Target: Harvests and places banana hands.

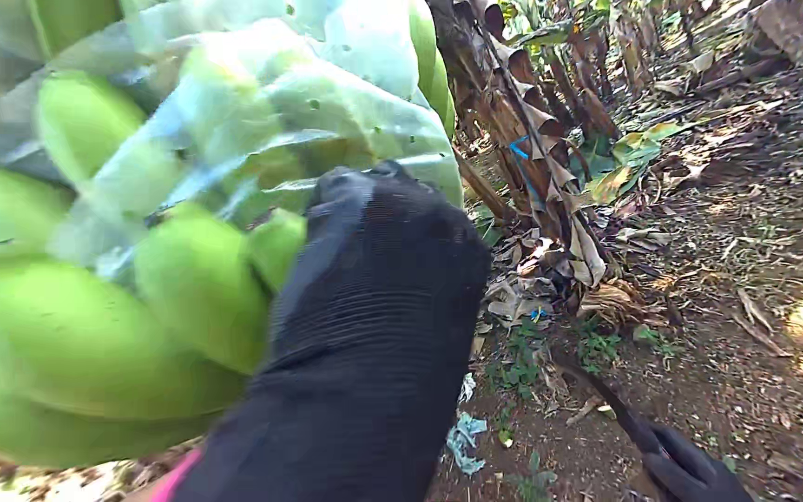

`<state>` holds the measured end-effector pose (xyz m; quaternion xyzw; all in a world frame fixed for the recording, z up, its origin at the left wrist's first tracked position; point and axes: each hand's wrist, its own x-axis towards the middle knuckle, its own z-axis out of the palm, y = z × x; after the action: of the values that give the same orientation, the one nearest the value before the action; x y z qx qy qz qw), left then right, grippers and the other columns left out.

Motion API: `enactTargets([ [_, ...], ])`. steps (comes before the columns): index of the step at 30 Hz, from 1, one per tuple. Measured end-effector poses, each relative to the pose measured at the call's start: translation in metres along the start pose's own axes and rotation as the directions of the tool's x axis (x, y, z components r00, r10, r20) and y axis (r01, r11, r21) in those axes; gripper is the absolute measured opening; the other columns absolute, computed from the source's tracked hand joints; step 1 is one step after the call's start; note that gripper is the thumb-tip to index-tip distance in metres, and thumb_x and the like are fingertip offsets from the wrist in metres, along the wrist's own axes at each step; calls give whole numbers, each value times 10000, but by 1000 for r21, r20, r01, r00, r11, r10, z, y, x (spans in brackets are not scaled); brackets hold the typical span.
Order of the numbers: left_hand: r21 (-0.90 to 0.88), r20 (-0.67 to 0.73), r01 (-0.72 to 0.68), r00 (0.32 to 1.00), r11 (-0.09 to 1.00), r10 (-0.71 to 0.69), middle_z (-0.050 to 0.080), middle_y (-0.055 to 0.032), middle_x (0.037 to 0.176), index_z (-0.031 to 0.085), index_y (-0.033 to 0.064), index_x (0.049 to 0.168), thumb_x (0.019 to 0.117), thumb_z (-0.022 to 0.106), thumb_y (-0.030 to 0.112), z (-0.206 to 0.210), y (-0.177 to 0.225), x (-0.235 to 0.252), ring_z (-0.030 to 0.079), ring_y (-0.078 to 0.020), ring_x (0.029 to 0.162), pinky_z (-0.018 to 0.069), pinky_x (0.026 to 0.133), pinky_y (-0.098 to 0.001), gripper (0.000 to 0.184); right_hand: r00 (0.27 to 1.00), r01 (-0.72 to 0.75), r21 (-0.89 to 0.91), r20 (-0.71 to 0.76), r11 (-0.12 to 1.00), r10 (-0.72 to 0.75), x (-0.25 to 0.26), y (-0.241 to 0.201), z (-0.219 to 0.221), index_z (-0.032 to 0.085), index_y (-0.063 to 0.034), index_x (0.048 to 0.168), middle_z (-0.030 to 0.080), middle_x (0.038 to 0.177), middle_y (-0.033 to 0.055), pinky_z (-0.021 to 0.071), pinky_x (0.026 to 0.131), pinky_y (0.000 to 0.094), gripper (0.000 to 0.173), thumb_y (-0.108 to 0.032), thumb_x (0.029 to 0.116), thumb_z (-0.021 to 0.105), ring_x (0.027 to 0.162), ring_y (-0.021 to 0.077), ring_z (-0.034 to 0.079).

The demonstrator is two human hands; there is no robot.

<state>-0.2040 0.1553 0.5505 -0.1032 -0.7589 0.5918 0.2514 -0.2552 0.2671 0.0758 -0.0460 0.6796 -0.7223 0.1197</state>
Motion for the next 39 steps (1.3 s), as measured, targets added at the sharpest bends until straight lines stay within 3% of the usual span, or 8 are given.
enactTargets([
  [4,-49,-59,-129,990,990,126,613,-74,810,688,204,918,736,665,716,43,-49,-38,619,-337,748,486,580,-533,544,819,569,118,15,814,-574,65,-55,54,630,-172,1373,739,1020,46,629,699,423,519,-516,986,592,795,166,710],
  [9,-263,-146,-24,989,965,-15,612,-88,798,653,131,895,873,641,575,89,-70,-105,631,-316,772,487,651,-518,445,623,724,303,97,619,-776,115,-155,117,620,-140,1392,736,1078,49,635,769,403,498,-466,1016,596,865,160,713],
  [13,-574,-77,128,975,809,-208,721,-3,1065,708,191,1181,916,657,583,190,-87,-197,670,-109,989,557,822,-332,476,561,658,505,168,559,-811,132,-199,151,612,-101,1405,734,1073,97,636,793,426,543,-461,998,630,879,206,718],
  [20,-861,-4,156,950,485,-312,708,12,982,716,116,1071,914,759,404,158,-65,-177,640,15,911,522,794,-174,331,418,624,622,247,473,-875,129,-247,175,618,-65,1366,724,1005,84,615,766,369,487,-409,1021,613,840,169,696],
  [25,-893,0,150,943,424,-334,707,42,954,714,133,1057,861,805,436,148,-56,-153,649,30,891,540,784,-168,373,330,837,399,179,375,-927,131,-276,188,668,-53,1273,729,1002,24,611,801,312,375,-341,1045,589,871,78,689],
  [29,-897,-163,-19,943,441,-290,715,29,1091,708,160,1168,950,706,391,240,-60,-196,642,1,987,515,820,-163,317,195,981,-21,104,194,-975,143,-275,199,675,-64,1174,717,901,57,597,718,356,291,-297,1056,548,794,123,685],
  [36,-445,-255,-13,960,896,-112,689,-30,891,713,177,1025,883,690,617,134,-65,-138,666,-206,837,538,712,-423,463,214,975,-106,222,195,-951,154,-267,172,649,-71,1223,707,891,82,595,697,430,323,-320,1065,518,787,194,696],
  [39,-366,-259,30,957,930,-132,695,-51,931,716,198,1078,840,673,701,127,-72,-153,669,-266,871,524,776,-507,558,487,861,-364,385,356,-784,159,-211,117,629,-155,1299,723,957,93,602,725,531,442,-467,1090,395,836,261,718],
])
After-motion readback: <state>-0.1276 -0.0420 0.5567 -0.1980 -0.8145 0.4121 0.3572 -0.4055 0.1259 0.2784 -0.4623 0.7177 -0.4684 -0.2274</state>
